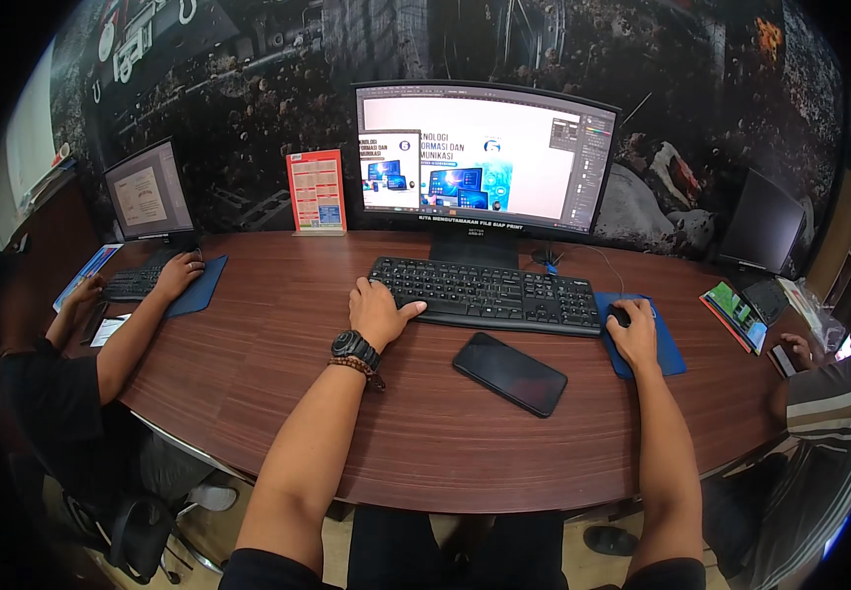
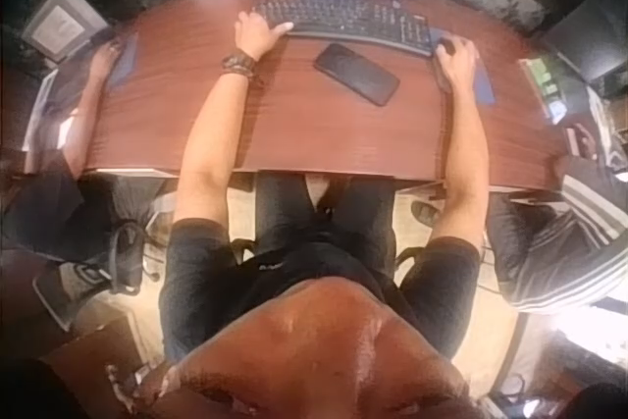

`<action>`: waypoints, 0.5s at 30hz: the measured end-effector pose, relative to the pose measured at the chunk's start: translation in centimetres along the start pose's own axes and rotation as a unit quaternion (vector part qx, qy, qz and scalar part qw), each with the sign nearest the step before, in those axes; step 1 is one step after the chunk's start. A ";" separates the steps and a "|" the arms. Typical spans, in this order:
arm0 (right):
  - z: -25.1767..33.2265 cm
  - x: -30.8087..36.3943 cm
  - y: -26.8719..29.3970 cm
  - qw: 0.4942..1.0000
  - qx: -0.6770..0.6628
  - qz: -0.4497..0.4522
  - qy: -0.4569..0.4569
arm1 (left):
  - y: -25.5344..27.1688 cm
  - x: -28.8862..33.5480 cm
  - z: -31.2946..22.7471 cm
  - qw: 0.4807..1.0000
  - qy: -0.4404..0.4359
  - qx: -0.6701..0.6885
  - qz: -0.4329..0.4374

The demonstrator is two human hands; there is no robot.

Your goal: The recorder is using graphic design software on a computer to edit and arrange visual elements.

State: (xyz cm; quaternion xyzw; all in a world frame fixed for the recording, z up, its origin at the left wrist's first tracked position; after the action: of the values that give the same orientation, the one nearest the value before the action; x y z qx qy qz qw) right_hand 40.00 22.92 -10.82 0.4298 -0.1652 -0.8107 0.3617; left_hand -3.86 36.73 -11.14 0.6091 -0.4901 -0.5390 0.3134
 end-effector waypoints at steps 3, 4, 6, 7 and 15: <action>0.0 0.0 0.0 1.000 0.001 -0.006 0.006 | 0.0 0.0 0.0 1.000 0.001 -0.004 -0.002; 0.0 0.0 0.0 1.000 0.000 -0.010 0.010 | -0.1 0.1 0.0 1.000 0.001 -0.004 -0.001; 0.0 0.0 0.0 1.000 0.001 -0.012 0.012 | 0.0 0.1 -0.1 1.000 -0.001 -0.005 -0.009; 0.0 0.0 0.0 1.000 0.001 -0.013 0.014 | 0.1 0.1 -0.1 1.000 0.000 -0.005 -0.009; 0.3 0.1 0.1 1.000 0.002 -0.011 0.017 | 0.0 0.0 -0.1 1.000 0.001 -0.010 0.003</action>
State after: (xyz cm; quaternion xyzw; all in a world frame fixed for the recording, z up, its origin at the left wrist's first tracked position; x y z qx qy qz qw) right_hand 39.76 22.83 -10.65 0.4459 -0.1561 -0.8069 0.3546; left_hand -3.80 36.71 -11.07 0.6050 -0.4861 -0.5426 0.3212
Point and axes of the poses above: each hand's wrist, its own x-axis away from the middle knuckle, its own y-axis out of the back of the hand, z = x × y, the point moved 7 cm from there along -x, towards the middle knuckle, and after that the axes turned 8 degrees about -x, right-handed, at the moved point
